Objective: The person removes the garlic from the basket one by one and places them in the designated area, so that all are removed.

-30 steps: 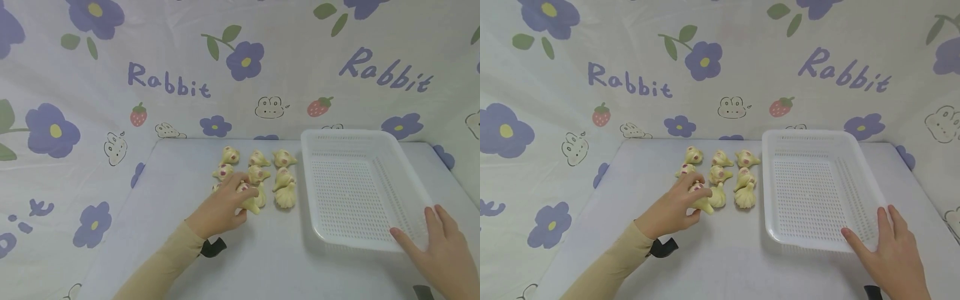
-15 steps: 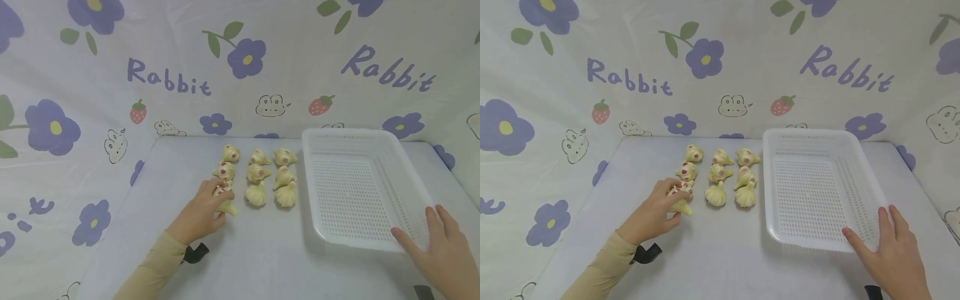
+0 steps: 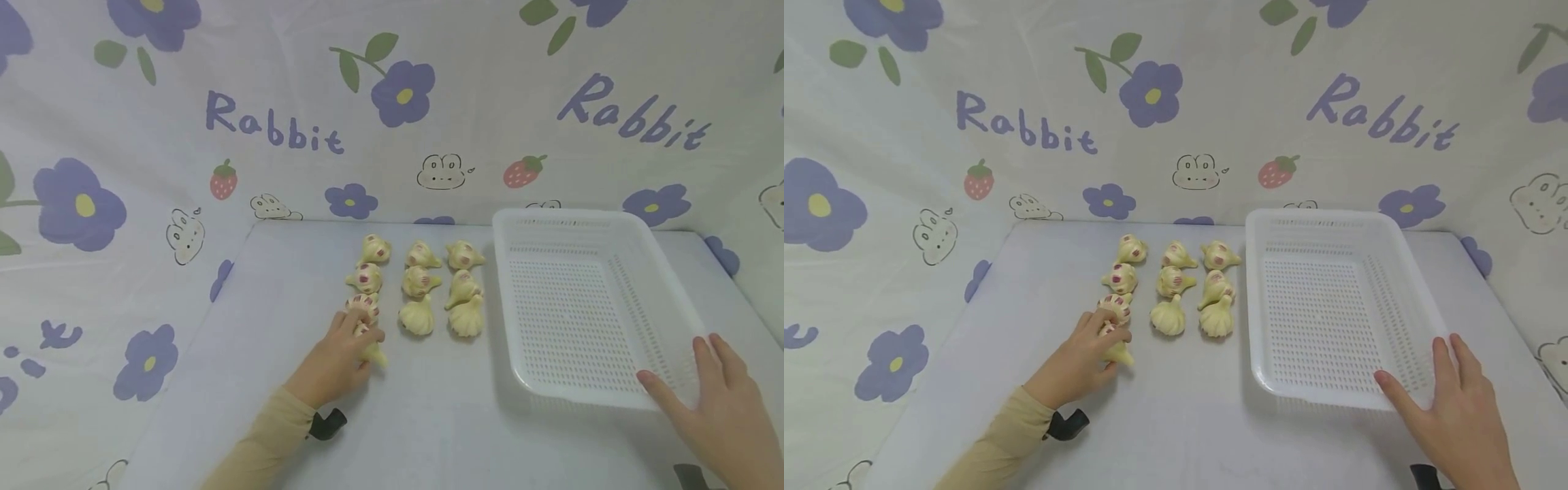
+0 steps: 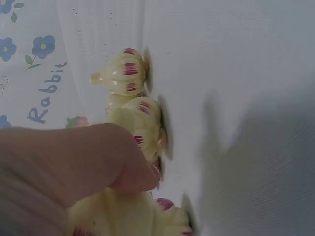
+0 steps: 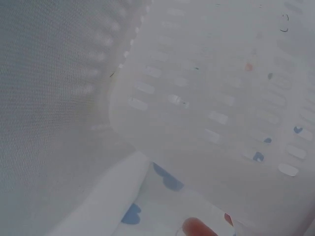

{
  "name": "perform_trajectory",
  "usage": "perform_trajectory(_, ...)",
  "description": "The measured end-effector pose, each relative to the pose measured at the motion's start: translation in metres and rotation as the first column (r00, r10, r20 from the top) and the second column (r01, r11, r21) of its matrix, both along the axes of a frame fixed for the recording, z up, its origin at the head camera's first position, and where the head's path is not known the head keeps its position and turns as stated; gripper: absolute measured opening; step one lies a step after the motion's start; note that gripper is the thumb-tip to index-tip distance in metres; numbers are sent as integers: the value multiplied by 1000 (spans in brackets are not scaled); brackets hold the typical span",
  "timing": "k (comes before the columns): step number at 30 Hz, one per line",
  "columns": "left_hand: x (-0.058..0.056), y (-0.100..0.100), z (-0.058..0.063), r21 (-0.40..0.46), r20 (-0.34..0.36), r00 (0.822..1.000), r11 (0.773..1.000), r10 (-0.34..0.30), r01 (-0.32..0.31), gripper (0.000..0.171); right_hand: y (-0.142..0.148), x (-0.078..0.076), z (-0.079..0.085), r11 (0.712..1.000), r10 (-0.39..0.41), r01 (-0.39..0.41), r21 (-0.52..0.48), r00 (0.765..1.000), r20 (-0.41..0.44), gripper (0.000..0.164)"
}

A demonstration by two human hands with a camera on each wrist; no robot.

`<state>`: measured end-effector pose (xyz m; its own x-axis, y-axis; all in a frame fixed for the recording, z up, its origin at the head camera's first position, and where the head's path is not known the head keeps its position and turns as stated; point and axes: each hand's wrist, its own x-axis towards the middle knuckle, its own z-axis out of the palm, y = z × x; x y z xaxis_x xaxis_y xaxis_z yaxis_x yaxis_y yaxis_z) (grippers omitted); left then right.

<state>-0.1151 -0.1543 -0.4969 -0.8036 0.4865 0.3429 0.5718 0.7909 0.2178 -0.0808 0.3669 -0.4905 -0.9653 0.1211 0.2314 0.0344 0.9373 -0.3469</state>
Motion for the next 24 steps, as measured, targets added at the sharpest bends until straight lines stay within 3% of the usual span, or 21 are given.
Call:
perform_trajectory(5, 2, 0, -12, 5, 17, 999, 1000, 29, -29, 47, 0, 1, -2, 1000, 7, -7, -5, 1000, -7, 107)
perform_trajectory(14, 2, -1, -24, 6, 56, 997, 998, 58, -59, 49, 0, 2, 0, 1000, -9, 9, 16, 1000, -3, 109)
perform_trajectory(24, 3, -1, -23, 0, 75, 995, 998, 62, -63, 51, -3, 3, 2, 998, -42, 40, 46, 998, 44, 114)
